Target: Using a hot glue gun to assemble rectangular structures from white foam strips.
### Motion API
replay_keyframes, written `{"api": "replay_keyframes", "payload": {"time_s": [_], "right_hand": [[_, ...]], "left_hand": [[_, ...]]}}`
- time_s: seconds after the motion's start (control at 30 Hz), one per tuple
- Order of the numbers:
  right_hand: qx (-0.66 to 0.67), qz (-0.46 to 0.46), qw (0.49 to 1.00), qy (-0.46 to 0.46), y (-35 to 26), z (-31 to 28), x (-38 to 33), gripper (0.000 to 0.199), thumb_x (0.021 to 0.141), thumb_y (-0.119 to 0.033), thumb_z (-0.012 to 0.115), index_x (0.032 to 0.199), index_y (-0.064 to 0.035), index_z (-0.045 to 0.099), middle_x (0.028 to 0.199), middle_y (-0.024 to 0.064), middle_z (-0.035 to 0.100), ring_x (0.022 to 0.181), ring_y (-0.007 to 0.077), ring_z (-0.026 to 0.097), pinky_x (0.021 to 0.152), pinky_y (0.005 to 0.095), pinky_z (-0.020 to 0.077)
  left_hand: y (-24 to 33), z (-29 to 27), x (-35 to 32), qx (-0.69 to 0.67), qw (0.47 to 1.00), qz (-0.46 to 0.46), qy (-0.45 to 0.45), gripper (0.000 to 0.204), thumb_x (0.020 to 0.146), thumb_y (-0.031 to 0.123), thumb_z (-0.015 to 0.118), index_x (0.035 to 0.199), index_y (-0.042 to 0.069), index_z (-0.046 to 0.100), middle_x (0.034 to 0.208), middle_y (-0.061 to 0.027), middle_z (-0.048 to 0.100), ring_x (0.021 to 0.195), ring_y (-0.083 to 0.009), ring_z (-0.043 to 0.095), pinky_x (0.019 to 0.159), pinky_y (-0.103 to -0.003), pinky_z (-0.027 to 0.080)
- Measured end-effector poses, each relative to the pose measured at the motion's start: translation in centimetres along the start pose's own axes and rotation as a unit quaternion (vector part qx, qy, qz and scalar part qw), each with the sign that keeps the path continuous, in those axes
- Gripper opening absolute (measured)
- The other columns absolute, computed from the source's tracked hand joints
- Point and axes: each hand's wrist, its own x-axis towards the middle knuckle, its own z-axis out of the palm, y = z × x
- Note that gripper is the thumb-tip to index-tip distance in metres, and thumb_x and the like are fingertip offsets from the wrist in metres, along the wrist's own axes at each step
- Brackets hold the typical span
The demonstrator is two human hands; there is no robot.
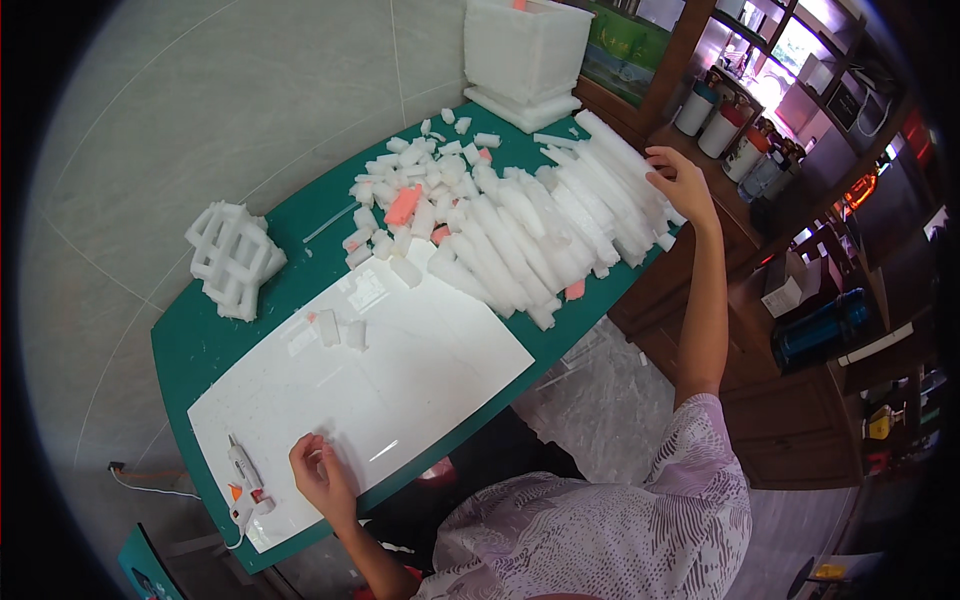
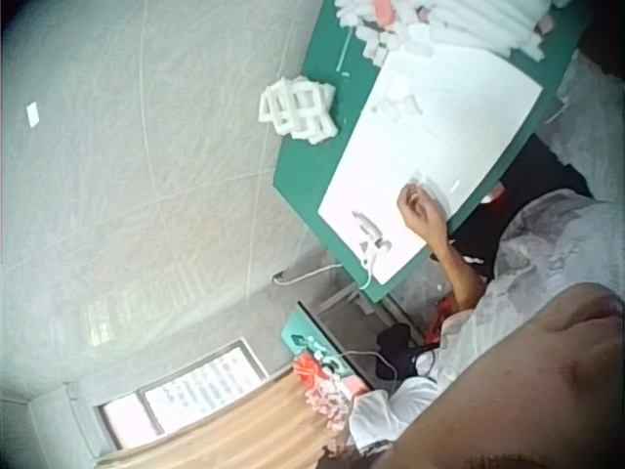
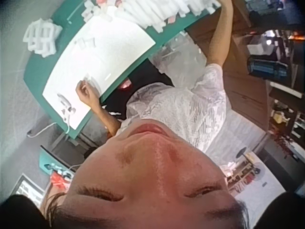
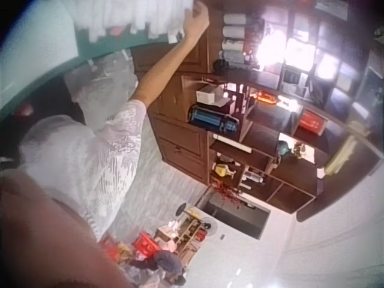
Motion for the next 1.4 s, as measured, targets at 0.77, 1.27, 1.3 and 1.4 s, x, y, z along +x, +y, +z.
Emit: {"api": "replay_keyframes", "payload": {"time_s": [0.77,1.27,1.3,1.4], "right_hand": [[0.059,0.017,0.994,0.09,-4.1,1.2,-3.3,0.031,0.089,-0.008,0.063,0.12,-0.0049,0.069,0.104,0.0094,0.072,0.09,0.0145,0.068,0.083,0.0299,0.0527],[-0.165,-0.215,0.946,0.18,-1.6,2.2,-0.3,0.025,0.085,-0.009,0.068,0.109,-0.0036,0.07,0.104,0.0138,0.072,0.099,0.0331,0.068,0.09,0.0396,0.0527],[-0.163,-0.214,0.946,0.179,-2.6,2.4,-0.8,0.025,0.085,-0.009,0.068,0.109,-0.0036,0.07,0.104,0.0138,0.072,0.099,0.0331,0.068,0.09,0.0396,0.0527],[-0.16,-0.182,0.952,0.186,-4.8,2.9,-3.6,0.02,0.085,-0.007,0.067,0.105,-0.0033,0.07,0.104,0.0146,0.071,0.094,0.0329,0.066,0.085,0.0405,0.0522]], "left_hand": [[0.2,0.1,-0.2,-0.009,1.0,-0.001,0.013,0.025,0.096,0.005,0.061,0.12,-0.002,0.06,0.107,-0.0113,0.066,0.096,-0.0166,0.061,0.084,-0.03,0.048],[0.1,0.4,0.0,-0.013,1.0,-0.007,0.005,0.025,0.096,0.006,0.062,0.12,-0.002,0.06,0.106,-0.0108,0.066,0.096,-0.0165,0.061,0.083,-0.029,0.047],[0.0,0.2,-0.1,-0.009,1.0,-0.009,0.008,0.025,0.096,0.006,0.062,0.12,-0.002,0.06,0.106,-0.0107,0.066,0.096,-0.0164,0.061,0.084,-0.029,0.047],[-0.1,0.0,-0.2,-0.006,1.0,-0.008,0.011,0.025,0.096,0.006,0.061,0.119,-0.002,0.06,0.106,-0.0106,0.066,0.096,-0.0165,0.061,0.084,-0.029,0.047]]}}
